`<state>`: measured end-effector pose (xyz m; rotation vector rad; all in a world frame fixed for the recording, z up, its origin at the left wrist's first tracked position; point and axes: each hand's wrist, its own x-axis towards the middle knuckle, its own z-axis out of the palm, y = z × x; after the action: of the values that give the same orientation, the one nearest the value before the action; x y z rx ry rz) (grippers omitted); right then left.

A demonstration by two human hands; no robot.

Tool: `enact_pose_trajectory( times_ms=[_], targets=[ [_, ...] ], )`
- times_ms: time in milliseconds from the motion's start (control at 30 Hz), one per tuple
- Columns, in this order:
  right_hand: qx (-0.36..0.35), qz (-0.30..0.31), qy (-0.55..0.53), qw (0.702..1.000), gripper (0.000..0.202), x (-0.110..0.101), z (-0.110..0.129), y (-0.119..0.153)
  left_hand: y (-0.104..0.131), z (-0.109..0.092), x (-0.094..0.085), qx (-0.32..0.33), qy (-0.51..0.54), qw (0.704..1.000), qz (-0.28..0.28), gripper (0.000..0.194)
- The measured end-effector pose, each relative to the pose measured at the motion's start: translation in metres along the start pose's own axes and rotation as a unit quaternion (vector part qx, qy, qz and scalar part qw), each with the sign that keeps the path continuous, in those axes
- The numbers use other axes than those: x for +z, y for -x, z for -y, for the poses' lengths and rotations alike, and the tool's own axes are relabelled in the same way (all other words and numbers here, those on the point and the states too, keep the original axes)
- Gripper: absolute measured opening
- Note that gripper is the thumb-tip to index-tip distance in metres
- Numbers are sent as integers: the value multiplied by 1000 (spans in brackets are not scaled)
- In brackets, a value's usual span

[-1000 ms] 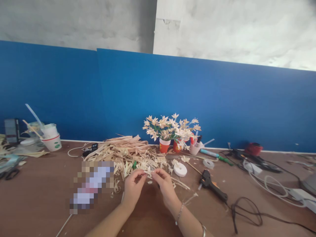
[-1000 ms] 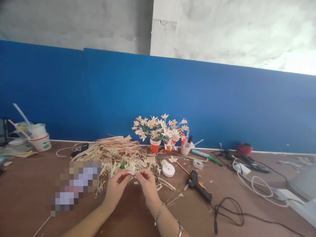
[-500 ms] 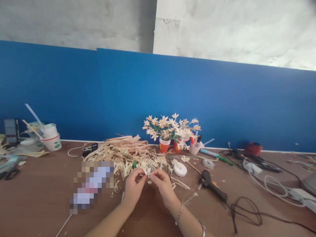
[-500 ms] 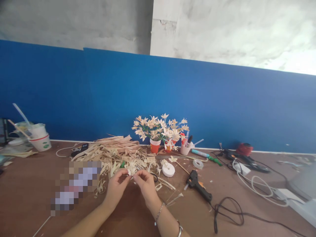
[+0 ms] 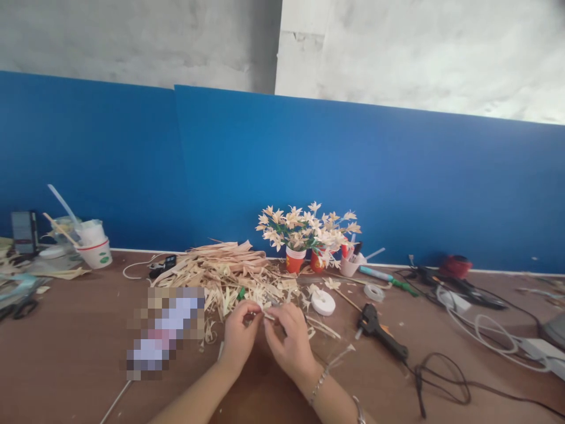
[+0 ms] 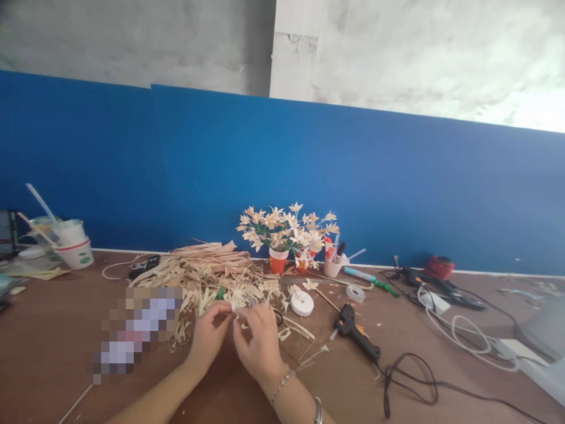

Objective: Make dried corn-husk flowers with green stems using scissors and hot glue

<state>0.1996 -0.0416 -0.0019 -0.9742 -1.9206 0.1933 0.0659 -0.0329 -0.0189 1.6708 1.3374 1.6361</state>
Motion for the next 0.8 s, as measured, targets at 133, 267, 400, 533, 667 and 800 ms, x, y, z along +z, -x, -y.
enact_pose_trajectory(
  times_ms=[133,267,400,533,667,800],
  targets=[
    [-43,24,91,995,24,-2,6,0,1,0,0,1,-7,1000,1,8],
    [-41,20,114,992,26,-1,7,0,1,1,1,-1,-8,1000,3,7],
    [-43,10,111,993,26,0,5,1,1,0,0,2,-7,1000,8,7],
    [-30,-9,69,997,31,0,1,1,1,-2,0,14,-14,1000,24,6],
    [5,-40,-16,999,32,-4,-4,-4,1,-4,2,8,-27,998,52,7],
    [40,-1,-84,996,20,-9,-9,-10,4,-3,4,-18,-40,995,95,11]
  ],
)
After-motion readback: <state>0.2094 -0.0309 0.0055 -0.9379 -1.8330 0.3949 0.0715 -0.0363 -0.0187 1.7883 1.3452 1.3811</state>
